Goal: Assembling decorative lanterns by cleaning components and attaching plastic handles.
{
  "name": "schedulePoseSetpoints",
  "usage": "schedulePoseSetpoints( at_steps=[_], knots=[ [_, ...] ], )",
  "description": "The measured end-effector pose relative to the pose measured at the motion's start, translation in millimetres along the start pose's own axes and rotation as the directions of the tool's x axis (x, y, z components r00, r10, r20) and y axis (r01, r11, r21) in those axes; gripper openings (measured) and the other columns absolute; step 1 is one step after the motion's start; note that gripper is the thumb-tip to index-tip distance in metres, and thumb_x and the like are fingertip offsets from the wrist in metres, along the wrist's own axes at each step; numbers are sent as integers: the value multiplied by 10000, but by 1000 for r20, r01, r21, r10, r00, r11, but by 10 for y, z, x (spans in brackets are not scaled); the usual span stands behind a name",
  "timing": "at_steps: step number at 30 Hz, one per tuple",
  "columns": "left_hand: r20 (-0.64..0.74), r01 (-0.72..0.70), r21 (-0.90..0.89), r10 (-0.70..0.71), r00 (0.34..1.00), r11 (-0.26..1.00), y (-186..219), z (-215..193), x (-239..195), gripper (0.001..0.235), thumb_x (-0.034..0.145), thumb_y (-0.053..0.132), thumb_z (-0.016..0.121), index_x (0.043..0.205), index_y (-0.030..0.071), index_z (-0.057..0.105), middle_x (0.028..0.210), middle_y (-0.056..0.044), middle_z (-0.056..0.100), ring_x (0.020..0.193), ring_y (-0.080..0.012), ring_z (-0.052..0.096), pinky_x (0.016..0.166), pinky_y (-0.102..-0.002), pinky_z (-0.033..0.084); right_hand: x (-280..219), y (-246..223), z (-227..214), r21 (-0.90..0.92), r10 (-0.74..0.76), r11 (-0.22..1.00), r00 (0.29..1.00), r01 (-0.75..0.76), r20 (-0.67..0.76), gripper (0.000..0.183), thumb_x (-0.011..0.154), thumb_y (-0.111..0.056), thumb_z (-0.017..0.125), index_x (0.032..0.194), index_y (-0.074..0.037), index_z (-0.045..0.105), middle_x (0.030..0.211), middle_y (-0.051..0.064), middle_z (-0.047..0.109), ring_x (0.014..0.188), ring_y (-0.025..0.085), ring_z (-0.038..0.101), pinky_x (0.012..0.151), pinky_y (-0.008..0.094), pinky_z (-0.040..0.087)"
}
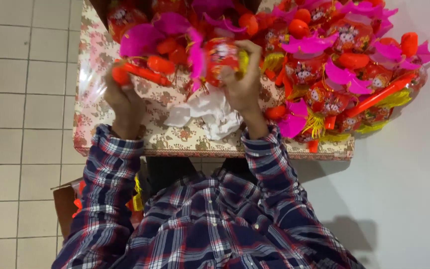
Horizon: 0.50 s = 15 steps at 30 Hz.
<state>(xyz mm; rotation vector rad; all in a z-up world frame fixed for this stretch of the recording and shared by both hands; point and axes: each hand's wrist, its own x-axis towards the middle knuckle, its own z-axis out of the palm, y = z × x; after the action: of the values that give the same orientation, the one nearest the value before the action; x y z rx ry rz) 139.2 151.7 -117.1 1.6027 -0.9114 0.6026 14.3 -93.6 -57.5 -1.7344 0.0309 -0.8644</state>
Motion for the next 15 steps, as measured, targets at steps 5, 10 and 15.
schedulePoseSetpoints(
  at_steps=[5, 10, 15],
  knots=[
    [-88, 91, 71, -85, 993, 993, -40, -70, -325, 370, 1149, 357, 461, 1302, 42, 339, 930, -117, 429, 620, -163, 416, 503, -289, 350, -29, -111, 60, -321, 69, 947, 983, -11, 169, 781, 923, -698, 548, 1300, -32, 392, 1218, 144, 515, 1125, 269, 573, 1052, 383, 513],
    [131, -172, 408, 129, 983, 897, 202, -35, -537, 336, 1150, 309, 451, 1286, 73, 647, 988, -165, 691, 595, -133, 554, 382, -233, 413, -9, -348, 76, -563, 282, 822, 920, -86, 271, 591, 928, -605, 537, 1256, -119, 471, 1269, 149, 596, 1255, 352, 549, 1160, 645, 265],
    [265, -213, 442, 100, 959, 871, 531, -85, -567, 406, 1113, 239, 648, 1466, 61, 557, 922, -116, 702, 683, -161, 546, 540, -285, 431, -69, -233, 136, -540, 198, 841, 946, -29, 257, 526, 965, -481, 576, 1304, -85, 511, 1368, 160, 521, 1275, 327, 529, 1065, 560, 454]
  ],
)
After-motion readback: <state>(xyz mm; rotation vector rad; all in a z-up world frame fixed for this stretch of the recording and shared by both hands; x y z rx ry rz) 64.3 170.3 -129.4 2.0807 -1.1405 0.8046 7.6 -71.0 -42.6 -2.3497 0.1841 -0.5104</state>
